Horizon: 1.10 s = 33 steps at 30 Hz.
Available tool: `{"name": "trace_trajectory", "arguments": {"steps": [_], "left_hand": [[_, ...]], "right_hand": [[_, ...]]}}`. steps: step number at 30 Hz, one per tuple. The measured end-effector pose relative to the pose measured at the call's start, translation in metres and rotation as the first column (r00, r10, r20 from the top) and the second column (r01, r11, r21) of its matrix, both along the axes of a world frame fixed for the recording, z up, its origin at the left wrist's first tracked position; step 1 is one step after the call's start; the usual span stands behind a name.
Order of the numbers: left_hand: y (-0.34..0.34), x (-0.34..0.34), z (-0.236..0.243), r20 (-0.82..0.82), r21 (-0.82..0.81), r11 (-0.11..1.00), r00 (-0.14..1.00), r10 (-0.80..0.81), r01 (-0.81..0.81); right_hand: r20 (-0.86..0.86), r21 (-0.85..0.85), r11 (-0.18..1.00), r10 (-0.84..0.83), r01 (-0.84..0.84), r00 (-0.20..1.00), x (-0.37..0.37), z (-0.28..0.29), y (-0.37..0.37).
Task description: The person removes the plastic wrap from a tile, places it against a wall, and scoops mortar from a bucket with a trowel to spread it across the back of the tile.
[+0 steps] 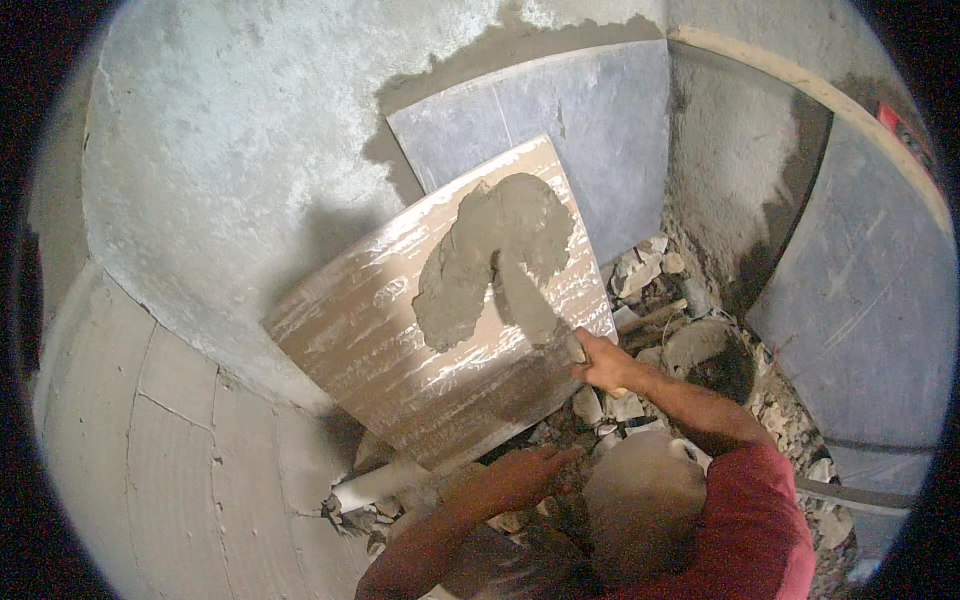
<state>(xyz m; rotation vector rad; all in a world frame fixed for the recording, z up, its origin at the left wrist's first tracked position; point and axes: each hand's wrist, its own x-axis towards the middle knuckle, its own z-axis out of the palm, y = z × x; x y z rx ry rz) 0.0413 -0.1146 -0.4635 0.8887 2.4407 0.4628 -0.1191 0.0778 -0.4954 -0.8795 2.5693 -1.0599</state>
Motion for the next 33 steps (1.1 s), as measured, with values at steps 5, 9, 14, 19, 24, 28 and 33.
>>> {"name": "trace_trajectory", "arguments": {"steps": [5,9,14,19,24,28,33], "left_hand": [[-0.004,-0.002,0.005,0.061,-0.03,0.999,0.998,0.024,-0.023],[-0.002,-0.002,0.015,0.113,-0.077,0.996,0.993,0.047,-0.038],[-0.011,0.005,0.002,0.022,-0.023,0.997,0.997,0.07,-0.069],[-0.003,0.002,0.02,0.091,-0.109,0.991,0.992,0.083,-0.073],[-0.014,-0.006,-0.002,0.222,-0.138,0.984,0.965,0.139,-0.11],[-0.009,-0.008,-0.005,0.129,-0.096,0.994,0.99,0.06,-0.048],[-0.016,-0.03,-0.009,0.221,-0.073,0.997,0.974,0.051,-0.036]], "right_hand": [[0.131,-0.261,0.843,-0.452,0.471,0.882,-0.022,-0.015,-0.002],[-0.002,-0.351,0.786,-0.544,0.509,0.839,-0.047,-0.037,-0.013],[0.088,-0.121,0.85,-0.505,0.512,0.859,-0.045,-0.131,-0.047],[0.148,0.112,0.92,-0.389,0.376,0.909,0.011,-0.245,-0.024],[0.187,0.263,0.96,-0.152,0.1,0.971,0.064,-0.193,0.006],[0.552,-0.082,0.92,-0.279,0.384,0.786,0.101,-0.112,0.066],[-0.101,0.158,0.916,-0.357,0.37,0.928,0.096,0.005,0.162]]}}
